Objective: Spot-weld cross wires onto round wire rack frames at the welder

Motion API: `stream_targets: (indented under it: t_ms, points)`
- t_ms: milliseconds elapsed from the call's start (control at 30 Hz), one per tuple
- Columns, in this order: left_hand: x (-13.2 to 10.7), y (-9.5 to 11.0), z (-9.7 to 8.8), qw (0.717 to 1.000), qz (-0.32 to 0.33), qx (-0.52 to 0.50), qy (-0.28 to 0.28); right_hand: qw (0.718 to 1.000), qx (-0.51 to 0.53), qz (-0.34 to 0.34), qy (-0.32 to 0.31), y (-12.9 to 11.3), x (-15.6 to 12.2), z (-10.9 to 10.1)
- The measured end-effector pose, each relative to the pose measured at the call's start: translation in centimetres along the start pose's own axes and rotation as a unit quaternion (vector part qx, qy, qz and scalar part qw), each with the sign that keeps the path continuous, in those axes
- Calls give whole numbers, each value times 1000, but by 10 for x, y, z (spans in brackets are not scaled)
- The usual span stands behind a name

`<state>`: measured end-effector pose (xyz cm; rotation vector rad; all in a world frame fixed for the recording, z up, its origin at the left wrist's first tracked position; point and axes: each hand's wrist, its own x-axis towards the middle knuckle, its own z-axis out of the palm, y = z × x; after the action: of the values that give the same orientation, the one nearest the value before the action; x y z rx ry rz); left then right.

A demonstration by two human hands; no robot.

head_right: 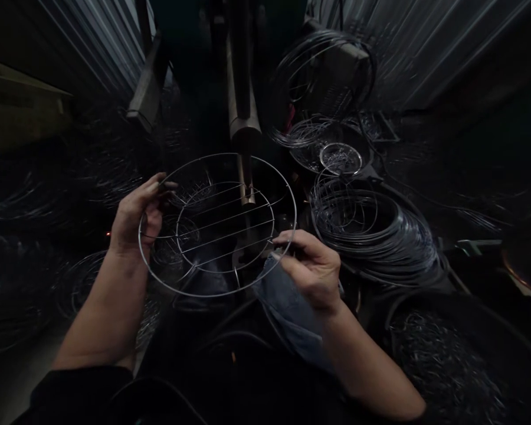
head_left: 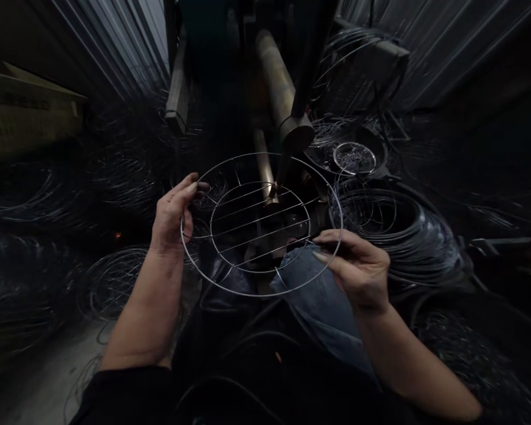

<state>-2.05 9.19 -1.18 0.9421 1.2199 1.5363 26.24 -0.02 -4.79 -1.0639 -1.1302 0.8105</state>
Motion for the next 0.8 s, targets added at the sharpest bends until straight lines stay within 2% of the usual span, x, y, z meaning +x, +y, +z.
stream_targets:
  t_ms: [100,200,267,367,467,600,800]
  points:
    - [-5,0,3,1000,3,6,-5,998,10,-10,61,0,-1,7]
    - [-16,-3,9,999,19,15,37,988,24,8,154,1,6,12]
    - [-26,-7,14,997,39,2,63,981,50,32,186,1,12,13]
    - [-36,-15,19,993,77,-21,87,972,97,58,206,4,17,11]
    - [-40,-20,22,989,102,-21,106,969,89,57,222,8,17,8]
    - [-38,-22,24,985,115,-20,126,973,62,48,215,9,14,6]
    - [-39,-22,28,983,118,-52,133,964,89,74,239,10,15,4]
